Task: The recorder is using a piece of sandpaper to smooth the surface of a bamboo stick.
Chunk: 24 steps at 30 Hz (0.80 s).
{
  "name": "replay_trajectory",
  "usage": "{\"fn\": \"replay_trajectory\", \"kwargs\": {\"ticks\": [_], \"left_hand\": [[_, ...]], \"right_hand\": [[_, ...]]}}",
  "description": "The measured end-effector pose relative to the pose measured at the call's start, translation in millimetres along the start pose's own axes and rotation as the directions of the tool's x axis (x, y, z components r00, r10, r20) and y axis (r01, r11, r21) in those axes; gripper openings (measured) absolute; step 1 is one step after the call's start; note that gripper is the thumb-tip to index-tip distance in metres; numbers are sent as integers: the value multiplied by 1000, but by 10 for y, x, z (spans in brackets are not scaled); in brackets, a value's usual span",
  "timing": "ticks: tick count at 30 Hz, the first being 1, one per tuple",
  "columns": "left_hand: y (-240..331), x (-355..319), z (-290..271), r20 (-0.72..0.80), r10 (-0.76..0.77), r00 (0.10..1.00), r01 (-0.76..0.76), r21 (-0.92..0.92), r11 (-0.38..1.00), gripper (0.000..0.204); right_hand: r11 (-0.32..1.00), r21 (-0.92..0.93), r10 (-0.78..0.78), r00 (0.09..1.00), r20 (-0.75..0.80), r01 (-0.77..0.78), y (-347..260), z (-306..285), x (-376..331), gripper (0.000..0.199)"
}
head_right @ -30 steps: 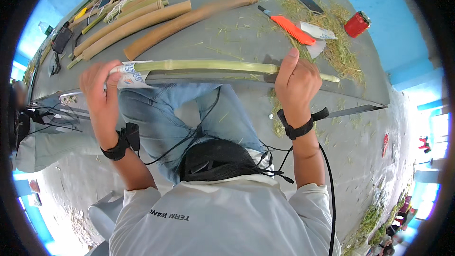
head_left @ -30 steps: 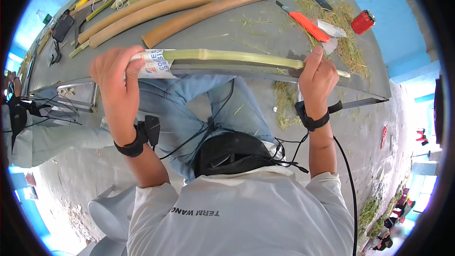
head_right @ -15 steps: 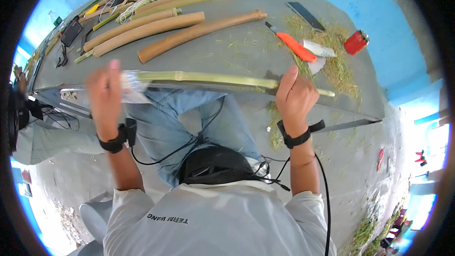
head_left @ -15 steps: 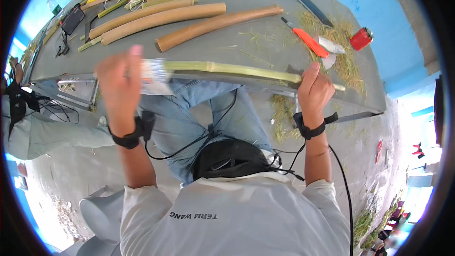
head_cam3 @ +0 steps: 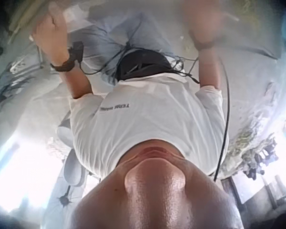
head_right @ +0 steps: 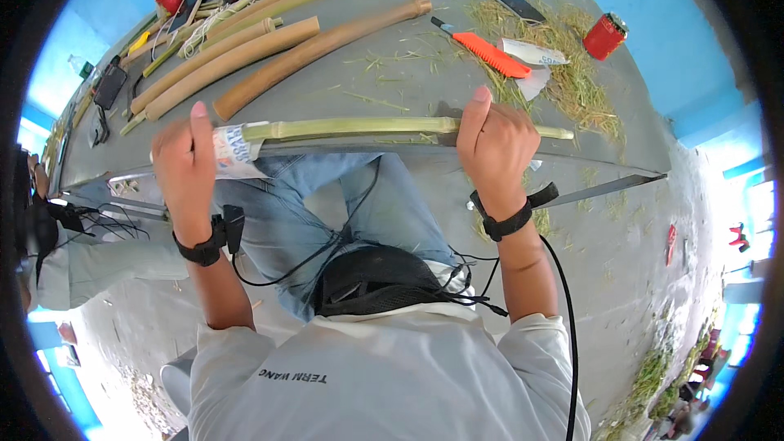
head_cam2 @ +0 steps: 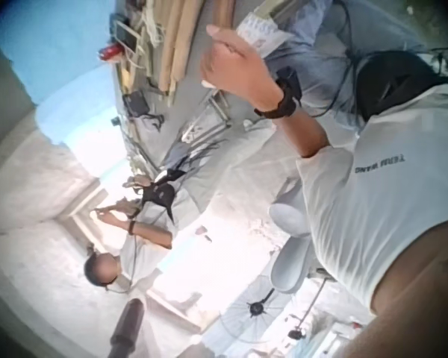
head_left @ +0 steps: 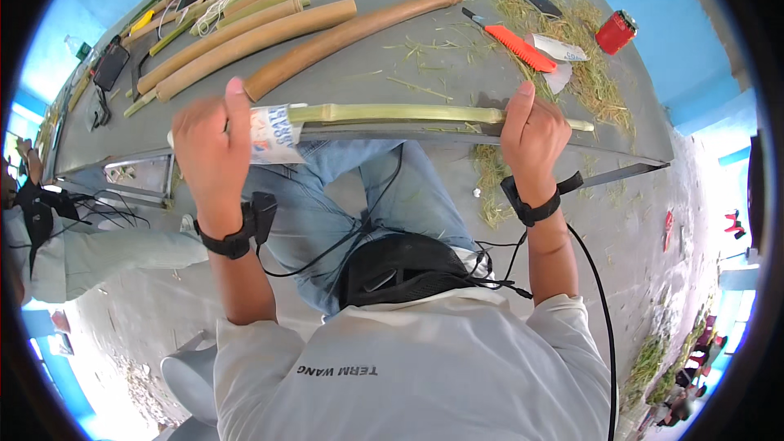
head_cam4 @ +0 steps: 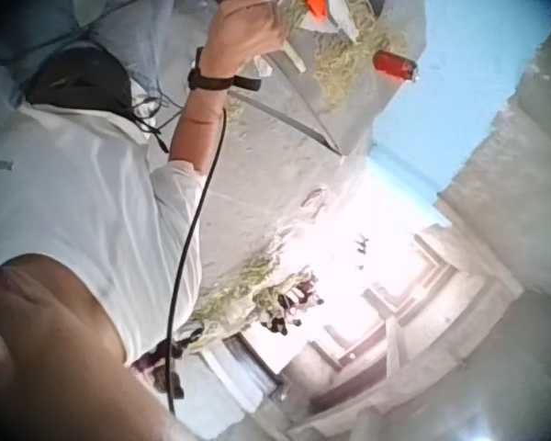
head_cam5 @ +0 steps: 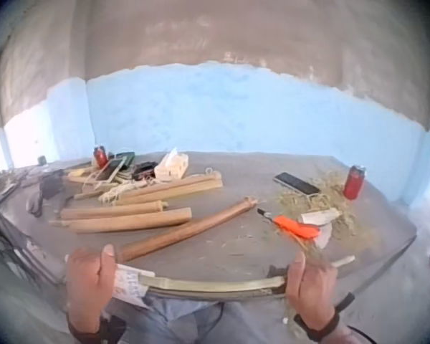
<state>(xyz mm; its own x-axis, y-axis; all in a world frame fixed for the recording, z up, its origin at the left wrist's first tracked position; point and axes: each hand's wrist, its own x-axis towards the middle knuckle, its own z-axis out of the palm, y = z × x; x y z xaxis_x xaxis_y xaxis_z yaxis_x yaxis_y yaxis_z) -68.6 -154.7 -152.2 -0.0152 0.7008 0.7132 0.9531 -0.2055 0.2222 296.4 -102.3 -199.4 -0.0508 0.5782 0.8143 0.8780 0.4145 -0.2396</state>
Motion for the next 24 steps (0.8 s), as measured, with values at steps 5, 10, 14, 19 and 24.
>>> {"fn": "replay_trajectory", "kwargs": {"ticks": [5, 10, 14, 19, 24], "left_hand": [[431, -29, 229, 21, 30, 999, -30, 9, 1000, 50], [394, 86, 179, 19, 89, 996, -89, 0, 996, 56], [-21, -31, -44, 60, -252, 966, 247, 74, 966, 59], [187, 65, 135, -121, -102, 987, 114, 91, 989, 59], [542, -15, 309, -68, 50, 996, -44, 92, 995, 57]], "right_hand": [[999, -17, 29, 999, 39, -28, -52, -22, 7, 50], [1000, -5, 7, 999, -51, -8, -30, 0, -22, 50], [1000, -17, -14, 1000, -27, 13, -63, -38, 28, 50], [1000, -26, 15, 998, -65, -17, 6, 11, 25, 51], [1000, -17, 15, 1000, -19, -16, -47, 17, 7, 50]]}}
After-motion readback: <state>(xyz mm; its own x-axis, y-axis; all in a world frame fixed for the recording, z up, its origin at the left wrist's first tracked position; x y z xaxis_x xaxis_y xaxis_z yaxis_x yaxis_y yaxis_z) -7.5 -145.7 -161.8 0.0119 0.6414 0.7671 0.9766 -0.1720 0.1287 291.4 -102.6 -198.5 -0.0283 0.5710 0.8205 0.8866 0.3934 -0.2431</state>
